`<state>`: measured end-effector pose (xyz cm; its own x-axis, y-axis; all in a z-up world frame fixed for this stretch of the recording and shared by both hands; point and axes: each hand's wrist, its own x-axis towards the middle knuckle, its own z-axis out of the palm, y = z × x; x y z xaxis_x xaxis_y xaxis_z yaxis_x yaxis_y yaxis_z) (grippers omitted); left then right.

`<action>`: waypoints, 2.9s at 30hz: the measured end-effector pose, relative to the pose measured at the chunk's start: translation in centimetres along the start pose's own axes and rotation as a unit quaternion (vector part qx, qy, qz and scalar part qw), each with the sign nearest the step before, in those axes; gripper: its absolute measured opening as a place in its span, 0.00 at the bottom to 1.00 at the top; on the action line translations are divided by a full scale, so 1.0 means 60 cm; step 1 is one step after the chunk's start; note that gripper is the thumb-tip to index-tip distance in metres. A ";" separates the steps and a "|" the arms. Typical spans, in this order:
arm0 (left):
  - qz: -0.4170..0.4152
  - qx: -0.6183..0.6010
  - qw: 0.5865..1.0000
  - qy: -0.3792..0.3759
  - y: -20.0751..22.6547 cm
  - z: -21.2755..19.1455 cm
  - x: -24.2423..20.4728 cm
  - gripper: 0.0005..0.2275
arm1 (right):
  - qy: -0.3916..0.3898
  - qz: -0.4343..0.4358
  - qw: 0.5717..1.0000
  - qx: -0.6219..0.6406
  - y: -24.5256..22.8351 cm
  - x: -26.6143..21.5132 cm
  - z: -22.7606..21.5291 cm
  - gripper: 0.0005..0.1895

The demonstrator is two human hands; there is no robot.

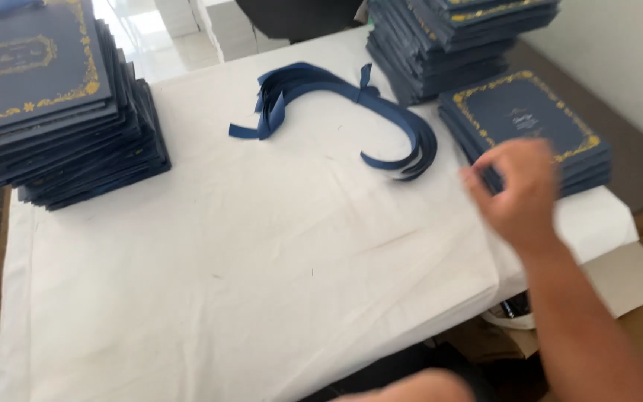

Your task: Assembling gift bags by threading ribbons through pre-punched holes and tying them to form handles.

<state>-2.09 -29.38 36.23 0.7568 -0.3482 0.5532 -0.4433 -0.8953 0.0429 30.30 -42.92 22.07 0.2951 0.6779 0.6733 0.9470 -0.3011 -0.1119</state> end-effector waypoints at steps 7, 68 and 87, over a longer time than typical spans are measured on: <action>-0.109 -0.023 0.992 -0.053 -0.127 0.118 -0.030 0.10 | -0.207 0.299 0.926 -0.104 0.058 0.001 -0.040 0.46; -0.314 -0.054 0.930 -0.186 -0.254 0.169 -0.237 0.45 | 0.471 0.144 0.750 0.443 -0.148 0.256 0.109 0.18; -0.498 -0.345 0.794 0.056 -0.231 0.116 -0.208 0.08 | -0.408 0.077 0.906 -0.085 -0.165 0.199 0.008 0.10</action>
<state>-2.05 -14.55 22.91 0.8664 0.4986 0.0278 0.1617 -0.3327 0.9290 24.51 -31.49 30.86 0.4833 0.8681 -0.1132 0.8739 -0.4861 0.0033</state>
